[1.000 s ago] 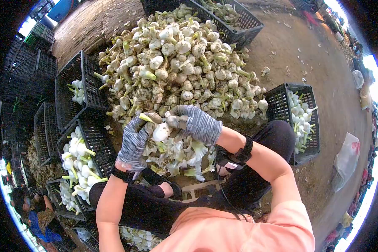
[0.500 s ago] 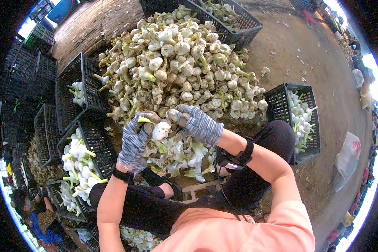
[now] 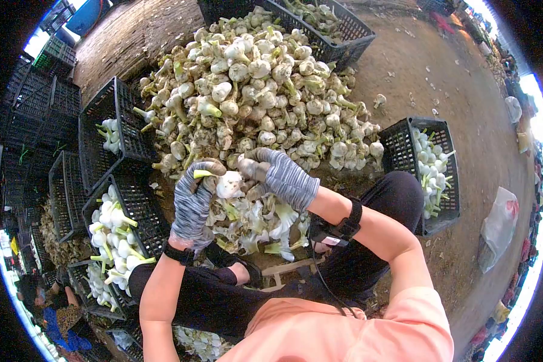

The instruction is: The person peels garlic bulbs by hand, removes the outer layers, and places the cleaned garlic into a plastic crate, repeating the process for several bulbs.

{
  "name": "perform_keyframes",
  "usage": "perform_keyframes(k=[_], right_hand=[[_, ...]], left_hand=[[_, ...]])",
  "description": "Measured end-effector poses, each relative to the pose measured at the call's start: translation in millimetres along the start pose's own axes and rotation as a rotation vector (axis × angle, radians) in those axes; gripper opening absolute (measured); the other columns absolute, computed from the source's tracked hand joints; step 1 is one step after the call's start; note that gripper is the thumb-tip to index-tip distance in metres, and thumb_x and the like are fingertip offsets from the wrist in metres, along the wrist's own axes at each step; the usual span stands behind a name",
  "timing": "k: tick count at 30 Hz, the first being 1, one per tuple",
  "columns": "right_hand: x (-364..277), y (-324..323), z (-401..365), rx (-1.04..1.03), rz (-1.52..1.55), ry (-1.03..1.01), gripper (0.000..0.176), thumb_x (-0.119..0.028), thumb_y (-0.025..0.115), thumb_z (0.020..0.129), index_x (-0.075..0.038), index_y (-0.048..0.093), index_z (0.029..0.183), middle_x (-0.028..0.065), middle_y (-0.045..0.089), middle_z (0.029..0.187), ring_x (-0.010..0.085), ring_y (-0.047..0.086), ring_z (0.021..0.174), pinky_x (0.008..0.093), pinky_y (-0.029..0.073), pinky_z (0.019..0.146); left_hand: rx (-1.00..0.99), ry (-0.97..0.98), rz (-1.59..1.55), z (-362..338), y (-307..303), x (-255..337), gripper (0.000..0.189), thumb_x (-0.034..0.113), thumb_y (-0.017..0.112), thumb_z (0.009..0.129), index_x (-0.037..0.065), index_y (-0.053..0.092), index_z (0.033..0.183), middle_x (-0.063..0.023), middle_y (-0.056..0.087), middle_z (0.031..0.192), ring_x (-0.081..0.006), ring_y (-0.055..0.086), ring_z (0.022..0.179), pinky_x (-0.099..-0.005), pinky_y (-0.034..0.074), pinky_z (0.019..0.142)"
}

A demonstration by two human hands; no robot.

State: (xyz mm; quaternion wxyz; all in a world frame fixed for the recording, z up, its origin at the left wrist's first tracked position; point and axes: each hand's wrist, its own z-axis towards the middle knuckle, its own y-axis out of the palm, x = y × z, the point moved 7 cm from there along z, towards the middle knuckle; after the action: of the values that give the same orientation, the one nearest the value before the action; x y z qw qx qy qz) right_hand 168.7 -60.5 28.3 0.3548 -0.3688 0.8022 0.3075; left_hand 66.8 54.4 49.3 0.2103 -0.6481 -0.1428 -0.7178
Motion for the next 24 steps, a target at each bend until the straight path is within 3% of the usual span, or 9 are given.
perform_keyframes(k=[4,9,11,12,15,18,22,23,24], right_hand=[[-6.4,-7.4,9.7,0.082,-0.568,-0.343,0.031,-0.014,0.064,0.077,0.003,0.054,0.1,0.0051,0.059,0.083,0.0093,0.056,0.073,0.0248,0.049,0.062],[0.2,-11.4,13.0,0.015,-0.342,-0.309,0.026,-0.007,0.06,0.076,0.002,0.055,0.099,0.0037,0.059,0.079,0.009,0.056,0.071,0.0237,0.048,0.06],[22.9,-1.2,12.3,-0.173,-0.15,-0.084,0.023,-0.006,0.062,0.074,0.0,0.058,0.095,0.0042,0.06,0.076,0.007,0.054,0.069,0.0234,0.047,0.061],[26.8,7.6,7.4,-0.268,-0.217,-0.057,0.02,-0.005,0.06,0.074,-0.001,0.06,0.094,0.002,0.06,0.075,0.0057,0.053,0.068,0.0229,0.047,0.061],[8.3,17.9,-13.2,-0.537,-0.254,-0.126,0.018,-0.008,0.063,0.074,0.001,0.06,0.089,0.001,0.059,0.074,0.0073,0.053,0.07,0.0231,0.046,0.066],[-8.4,7.1,-13.4,-0.735,-0.169,-0.412,0.027,-0.02,0.063,0.077,0.0,0.059,0.095,0.0049,0.06,0.08,0.0115,0.055,0.078,0.0253,0.045,0.073],[36.7,6.0,7.8,-0.408,-0.566,-0.032,0.036,-0.029,0.054,0.084,-0.009,0.055,0.113,0.0114,0.063,0.087,0.0185,0.06,0.082,0.033,0.047,0.074],[41.7,7.3,19.7,-0.326,-0.975,-0.431,0.037,-0.029,0.053,0.084,-0.013,0.052,0.117,0.0159,0.062,0.085,0.025,0.061,0.08,0.0343,0.048,0.071],[40.5,8.9,20.6,-0.245,-0.969,-0.431,0.036,-0.028,0.055,0.083,-0.01,0.052,0.114,0.0179,0.061,0.083,0.0268,0.06,0.079,0.0344,0.048,0.069]], left_hand=[[-0.07,0.085,0.199,0.0,5.2,8.9,0.011,0.008,0.052,0.087,0.004,0.058,0.095,-0.0048,0.06,0.093,-0.0125,0.056,0.087,-0.0259,0.044,0.079],[0.031,-0.076,-0.195,-3.1,-1.3,-12.0,0.016,0.013,0.058,0.084,0.004,0.058,0.098,-0.0039,0.06,0.094,-0.0116,0.056,0.085,-0.025,0.045,0.076],[0.083,-0.346,-0.626,-8.4,0.8,-30.4,0.023,0.015,0.061,0.083,0.003,0.057,0.102,-0.0044,0.06,0.095,-0.0116,0.057,0.084,-0.0253,0.046,0.075],[0.128,-0.404,-0.709,-10.8,0.3,-37.6,0.026,0.013,0.06,0.081,0.003,0.055,0.105,-0.0084,0.06,0.098,-0.0188,0.06,0.088,-0.0311,0.051,0.076],[0.189,-0.511,-0.973,-13.4,-0.1,-53.2,0.026,0.01,0.058,0.081,0.002,0.055,0.106,-0.0091,0.06,0.099,-0.0195,0.06,0.089,-0.0318,0.051,0.079],[0.273,-0.593,-1.091,-15.6,-3.2,-59.1,0.03,0.007,0.055,0.08,0.002,0.053,0.109,-0.0112,0.06,0.101,-0.0211,0.059,0.09,-0.0335,0.051,0.081],[0.37,-0.703,-1.19,-21.6,-14.6,-96.5,0.024,0.005,0.047,0.083,-0.003,0.052,0.106,-0.0146,0.059,0.1,-0.0239,0.059,0.091,-0.0358,0.052,0.078],[0.4,-0.74,-1.214,-24.2,-18.7,-105.2,0.023,0.005,0.045,0.085,-0.004,0.051,0.104,-0.0155,0.059,0.099,-0.0248,0.058,0.091,-0.0362,0.053,0.078],[0.448,-0.765,-1.214,-25.4,-18.8,-101.6,0.022,0.006,0.043,0.086,-0.005,0.05,0.102,-0.0167,0.059,0.097,-0.0258,0.059,0.088,-0.036,0.053,0.075]])
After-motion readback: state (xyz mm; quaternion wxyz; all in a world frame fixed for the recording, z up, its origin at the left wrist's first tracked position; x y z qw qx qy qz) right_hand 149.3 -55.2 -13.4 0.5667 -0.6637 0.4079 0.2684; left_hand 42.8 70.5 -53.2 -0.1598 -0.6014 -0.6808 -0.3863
